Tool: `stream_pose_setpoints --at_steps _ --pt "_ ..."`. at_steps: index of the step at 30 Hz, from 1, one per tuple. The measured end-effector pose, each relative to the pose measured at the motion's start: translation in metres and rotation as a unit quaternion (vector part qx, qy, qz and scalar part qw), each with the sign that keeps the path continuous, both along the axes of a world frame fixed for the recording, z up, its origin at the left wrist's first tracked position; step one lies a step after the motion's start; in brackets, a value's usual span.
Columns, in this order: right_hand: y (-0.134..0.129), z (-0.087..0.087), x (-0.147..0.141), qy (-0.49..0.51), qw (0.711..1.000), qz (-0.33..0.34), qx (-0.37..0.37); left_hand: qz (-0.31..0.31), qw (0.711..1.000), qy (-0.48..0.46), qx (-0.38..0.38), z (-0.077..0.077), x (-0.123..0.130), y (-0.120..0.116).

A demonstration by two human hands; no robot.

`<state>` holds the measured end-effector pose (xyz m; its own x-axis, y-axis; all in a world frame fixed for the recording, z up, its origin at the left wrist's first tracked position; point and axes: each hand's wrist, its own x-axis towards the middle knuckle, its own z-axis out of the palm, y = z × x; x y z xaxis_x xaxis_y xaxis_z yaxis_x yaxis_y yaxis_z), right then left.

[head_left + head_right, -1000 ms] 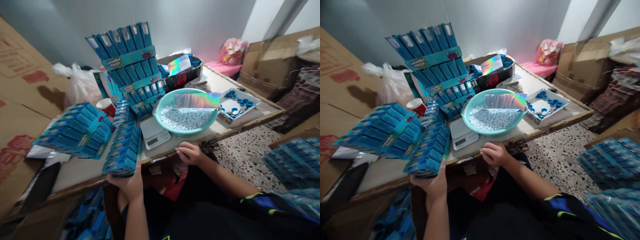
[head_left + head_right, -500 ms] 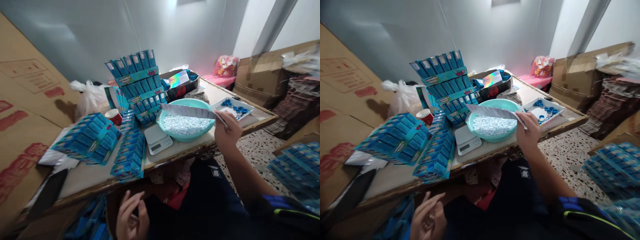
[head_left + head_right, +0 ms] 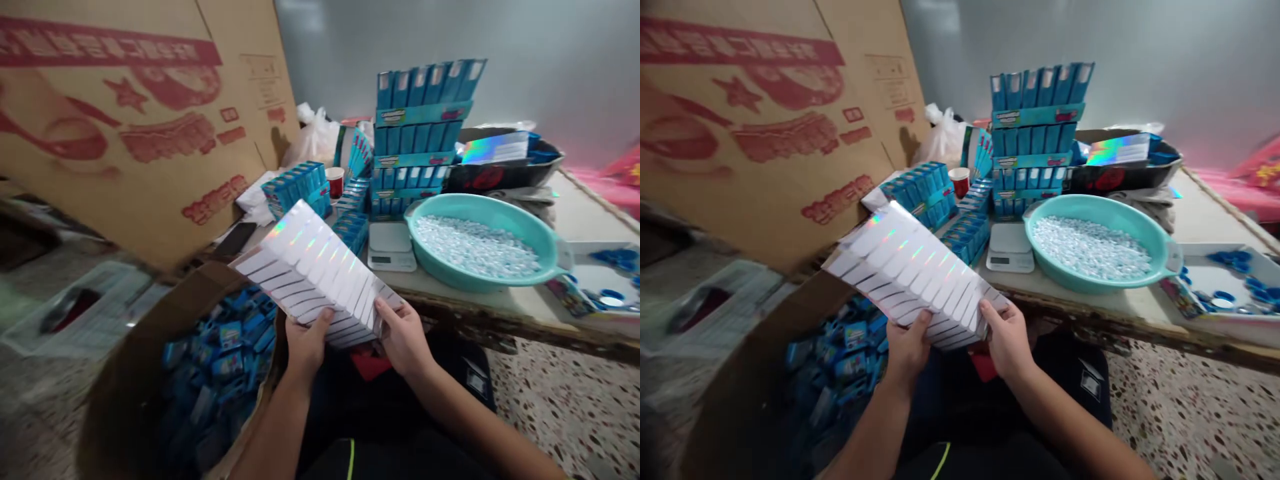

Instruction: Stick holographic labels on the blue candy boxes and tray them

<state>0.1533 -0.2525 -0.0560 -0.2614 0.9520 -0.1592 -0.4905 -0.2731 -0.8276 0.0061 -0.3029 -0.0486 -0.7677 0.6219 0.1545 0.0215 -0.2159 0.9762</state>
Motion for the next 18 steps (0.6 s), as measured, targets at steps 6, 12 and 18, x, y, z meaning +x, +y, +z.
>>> stream_pose_setpoints --at_steps 6,12,18 --pt "0.032 -0.013 0.027 -0.06 0.989 0.106 0.085 -0.064 0.996 0.053 -0.044 0.023 0.006 -0.029" --pt "0.053 -0.003 0.04 -0.127 0.948 0.23 0.181 -0.244 0.96 0.086 -0.106 0.009 0.008 -0.038" --pt "0.05 0.007 0.037 -0.397 0.83 0.004 0.393 -0.115 0.985 0.093 -0.087 -0.013 0.021 -0.013"
